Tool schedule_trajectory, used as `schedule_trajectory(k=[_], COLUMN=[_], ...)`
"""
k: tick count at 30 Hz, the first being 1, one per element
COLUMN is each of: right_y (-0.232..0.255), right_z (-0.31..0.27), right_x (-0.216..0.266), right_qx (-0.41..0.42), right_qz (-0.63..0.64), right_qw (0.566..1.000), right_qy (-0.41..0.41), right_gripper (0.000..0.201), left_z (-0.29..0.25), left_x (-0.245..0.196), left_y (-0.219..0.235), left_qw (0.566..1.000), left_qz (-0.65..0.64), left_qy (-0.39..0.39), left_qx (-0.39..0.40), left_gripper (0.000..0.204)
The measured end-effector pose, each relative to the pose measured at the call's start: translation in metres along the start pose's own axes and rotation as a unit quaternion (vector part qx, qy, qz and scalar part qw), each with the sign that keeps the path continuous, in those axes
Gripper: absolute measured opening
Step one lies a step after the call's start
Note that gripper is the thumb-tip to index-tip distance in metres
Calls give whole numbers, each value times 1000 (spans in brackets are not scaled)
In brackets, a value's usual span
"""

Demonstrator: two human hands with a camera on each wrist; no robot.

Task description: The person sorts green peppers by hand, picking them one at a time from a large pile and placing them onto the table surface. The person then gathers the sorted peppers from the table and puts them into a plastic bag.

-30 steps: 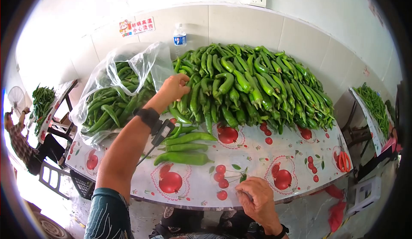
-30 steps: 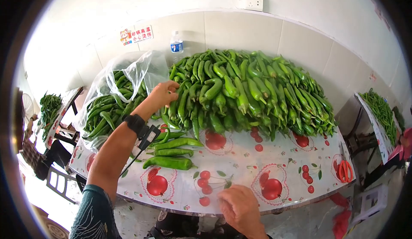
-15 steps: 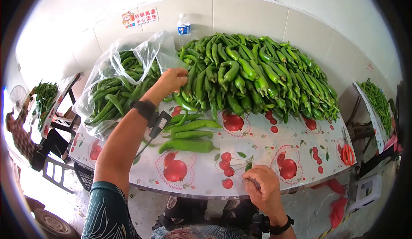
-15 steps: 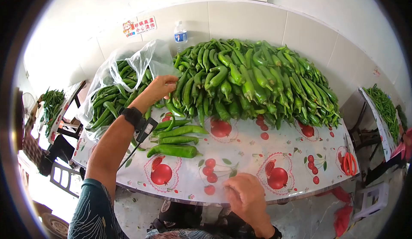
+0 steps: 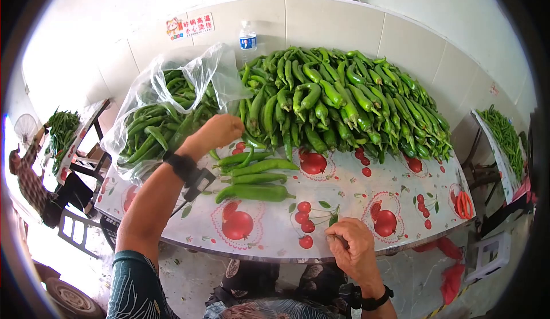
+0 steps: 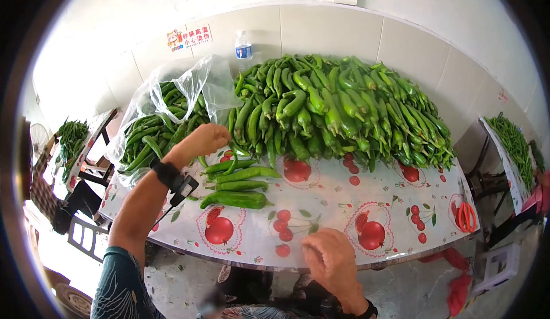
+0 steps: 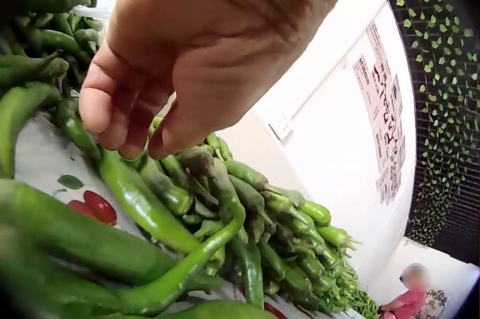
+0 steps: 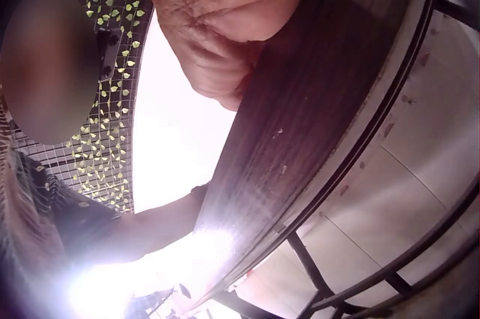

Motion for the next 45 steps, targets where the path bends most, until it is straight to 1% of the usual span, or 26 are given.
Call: schedule_trajectory(k=[1, 2, 4, 7, 10, 13, 16, 19, 22, 26, 28, 29, 32, 33, 36, 38, 41, 44, 45], right_y=[0, 0, 1, 0, 0, 0, 0, 0, 0, 0, 0, 1, 0, 1, 1, 1, 1, 0, 0], right_z=[0, 0, 1, -1, 1, 0, 0, 1, 2, 0, 0, 0, 1, 1, 0, -2, -2, -3, -3], right_x=[0, 1, 1, 0, 1, 1, 1, 1, 1, 0, -1, -1, 1, 1, 1, 1, 0, 0, -1], right_qx=[-2, -2, 0, 0, -4, -9, -10, -7, -4, -7, -9, -6, -5, -6, -13, -17, -14, -8, -6], right_qz=[0, -1, -2, 0, 1, 2, -3, -5, -7, -7, -6, -5, -1, -1, -6, -9, -11, -13, -15], right_qw=[1000, 1000, 1000, 1000, 1000, 1000, 1000, 1000, 1000, 1000, 1000, 1000, 1000, 1000, 1000, 1000, 1000, 1000, 1000], right_qy=[-1, 0, 2, -3, 4, 6, 10, 14, 15, 1, 1, -1, -2, 0, 16, 21, 21, 21, 21], right_gripper=[16, 16, 16, 16, 17, 18, 17, 17, 16, 16, 16, 16, 16, 17, 17, 17, 18, 19, 19], left_z=[-2, -4, -9, -14, -13, -15, -14, -11, -10, -5, -1, -3, -16, -26, -61, -92, -122, -130, -127], left_x=[3, 12, 18, 19, 32, 35, 34, 25, 35, 45, 41, 39, 15, 5, 16, 20, 20, 10, 4], left_y=[-4, -7, -5, 9, 16, 21, 17, 27, 25, 18, 22, 28, 61, 72, 100, 118, 141, 150, 149], left_qw=[997, 997, 996, 999, 998, 994, 990, 975, 964, 964, 962, 961, 964, 969, 986, 969, 938, 914, 907], left_qz=[42, 52, 71, 48, 17, 64, 93, 100, 147, 211, 235, 231, 215, 203, 72, -76, -181, -280, -290], left_qy=[-66, -59, -41, 7, 30, 41, 62, 146, 131, 128, 128, 142, 148, 126, 108, 215, 271, 238, 240], left_qx=[-12, -18, -29, -23, -51, -80, -88, -136, -178, -102, -55, -46, -41, -64, -103, -96, -120, -172, -187], left_gripper=[21, 21, 20, 19, 20, 21, 21, 19, 20, 23, 25, 28, 31, 34, 30, 24, 18, 17, 18])
Point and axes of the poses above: each hand's wrist, its own z-axis towards the middle knuckle, its own y-axis out of the back of the hand, x = y × z, the point moved 4 cm from there along z, towards the middle knuckle, and after that the axes turned 15 degrees about -x, right-handed, at the moved point
